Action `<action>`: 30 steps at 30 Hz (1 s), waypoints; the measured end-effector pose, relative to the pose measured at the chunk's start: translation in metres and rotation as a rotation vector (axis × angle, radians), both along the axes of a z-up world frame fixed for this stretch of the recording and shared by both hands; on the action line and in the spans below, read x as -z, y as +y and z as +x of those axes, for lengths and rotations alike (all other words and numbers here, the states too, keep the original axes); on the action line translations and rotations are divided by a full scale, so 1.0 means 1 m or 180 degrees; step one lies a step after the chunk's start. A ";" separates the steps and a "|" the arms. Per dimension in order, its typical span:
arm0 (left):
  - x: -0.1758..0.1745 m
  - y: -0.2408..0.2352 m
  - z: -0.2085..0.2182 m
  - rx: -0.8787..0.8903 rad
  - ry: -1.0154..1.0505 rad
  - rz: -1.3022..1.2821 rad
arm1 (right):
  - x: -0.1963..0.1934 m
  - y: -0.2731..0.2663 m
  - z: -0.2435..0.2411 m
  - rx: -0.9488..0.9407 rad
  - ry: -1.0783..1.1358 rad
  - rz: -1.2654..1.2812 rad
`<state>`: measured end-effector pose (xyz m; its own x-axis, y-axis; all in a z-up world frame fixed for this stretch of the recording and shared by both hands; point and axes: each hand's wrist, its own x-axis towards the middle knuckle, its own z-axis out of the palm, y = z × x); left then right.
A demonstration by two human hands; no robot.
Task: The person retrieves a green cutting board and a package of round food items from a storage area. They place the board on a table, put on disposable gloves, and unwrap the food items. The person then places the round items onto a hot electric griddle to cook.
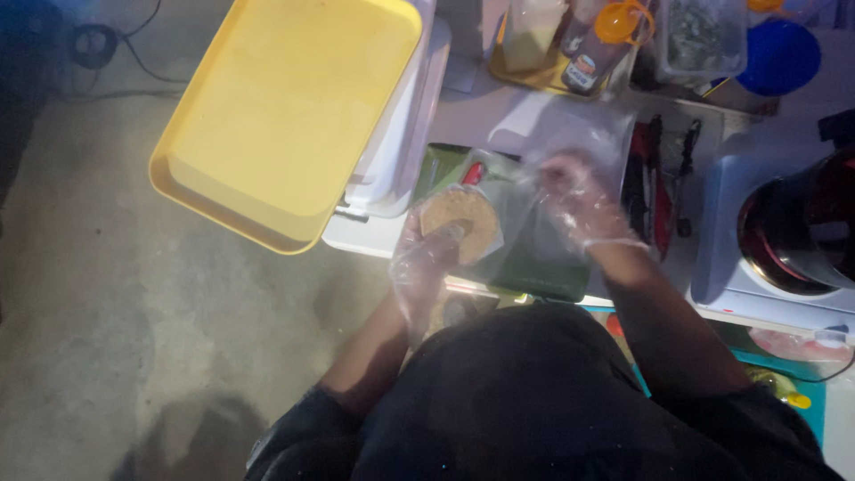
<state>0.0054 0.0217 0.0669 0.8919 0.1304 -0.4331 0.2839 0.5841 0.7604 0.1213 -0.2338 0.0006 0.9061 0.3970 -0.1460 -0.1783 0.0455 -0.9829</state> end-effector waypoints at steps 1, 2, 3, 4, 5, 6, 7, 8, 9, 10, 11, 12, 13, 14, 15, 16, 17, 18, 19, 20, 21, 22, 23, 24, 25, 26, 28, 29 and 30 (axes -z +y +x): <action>0.001 -0.003 0.002 -0.0024 0.0207 0.0156 | -0.009 0.013 -0.002 -0.0129 0.0140 -0.0306; 0.002 -0.006 0.003 -0.0022 0.0027 0.0162 | -0.016 0.027 -0.004 -0.0261 0.0287 -0.0612; 0.005 -0.008 0.003 -0.0020 -0.0152 0.0167 | -0.022 0.035 -0.006 -0.0393 0.0436 -0.0917; 0.008 -0.010 0.002 -0.0025 -0.0330 0.0171 | -0.027 0.043 -0.009 -0.0255 -0.0142 -0.1080; 0.012 -0.010 0.001 0.0005 -0.0576 0.0205 | -0.030 0.053 -0.013 -0.0112 -0.0720 -0.1241; 0.017 -0.010 0.001 0.0023 -0.0831 0.0236 | -0.034 0.059 -0.013 0.0025 -0.1311 -0.1400; 0.023 -0.010 0.003 0.0041 -0.1087 0.0267 | -0.039 0.063 -0.012 0.0065 -0.0955 -0.0909; 0.029 -0.010 0.003 -0.0011 -0.1083 0.0126 | -0.042 0.065 -0.015 0.0090 -0.0579 -0.0419; 0.035 -0.011 0.004 -0.0063 -0.1079 -0.0014 | -0.045 0.067 -0.016 0.0115 -0.0200 0.0068; 0.041 -0.010 0.006 -0.0111 -0.1071 -0.0156 | -0.049 0.066 -0.019 0.0157 0.0016 -0.0702; 0.048 -0.009 0.007 -0.0071 -0.1001 -0.0268 | -0.052 0.064 -0.021 0.0196 0.0233 -0.1471; 0.053 -0.009 0.008 -0.0035 -0.0936 -0.0377 | -0.055 0.064 -0.022 0.0228 0.0445 -0.2238; 0.058 -0.009 0.008 0.0000 -0.0870 -0.0486 | -0.058 0.063 -0.023 0.0453 0.0931 -0.1319; 0.063 -0.009 0.009 0.0013 -0.0885 -0.0261 | -0.061 0.063 -0.022 0.0673 0.1399 -0.0376; 0.067 -0.011 0.009 0.0027 -0.0899 -0.0036 | -0.062 0.062 -0.022 0.0884 0.1847 0.0578; 0.070 -0.012 0.010 0.0048 -0.0914 0.0189 | -0.063 0.062 -0.021 0.0694 0.1735 0.0443; 0.073 -0.014 0.011 -0.0054 -0.0969 0.0269 | -0.062 0.062 -0.021 0.0505 0.1620 0.0308; 0.076 -0.017 0.011 -0.0150 -0.1018 0.0345 | -0.061 0.061 -0.023 0.0323 0.1511 0.0171; 0.078 -0.020 0.012 -0.0247 -0.1066 0.0422 | -0.059 0.060 -0.025 0.0357 0.1435 -0.0055; 0.078 -0.022 0.014 -0.0275 -0.0918 0.0386 | -0.058 0.058 -0.025 0.0392 0.1340 -0.0280; 0.077 -0.024 0.017 -0.0303 -0.0770 0.0351 | -0.056 0.057 -0.025 0.0427 0.1243 -0.0505; 0.077 -0.025 0.017 -0.0342 -0.0610 0.0312 | -0.055 0.054 -0.028 0.0365 0.0702 -0.0468; 0.075 -0.027 0.016 -0.0415 -0.0832 0.0107 | -0.053 0.051 -0.033 0.0304 0.0162 -0.0429; 0.074 -0.027 0.015 -0.0489 -0.1052 -0.0096 | -0.052 0.049 -0.036 0.0243 -0.0379 -0.0387; 0.072 -0.027 0.015 -0.0564 -0.1273 -0.0299 | -0.051 0.048 -0.038 0.0249 -0.0810 -0.0476; 0.070 -0.026 0.013 -0.0429 -0.1254 -0.0304 | -0.050 0.048 -0.040 0.0252 -0.1237 -0.0565; 0.066 -0.024 0.014 -0.0152 -0.1226 -0.0308 | -0.050 0.047 -0.042 0.0203 -0.1799 -0.0595; 0.064 -0.026 0.015 -0.0228 -0.1102 -0.0263 | -0.051 0.047 -0.042 0.0152 -0.1934 -0.0535; 0.062 -0.027 0.016 -0.0307 -0.0974 -0.0217 | -0.051 0.048 -0.042 0.0097 -0.2064 -0.0475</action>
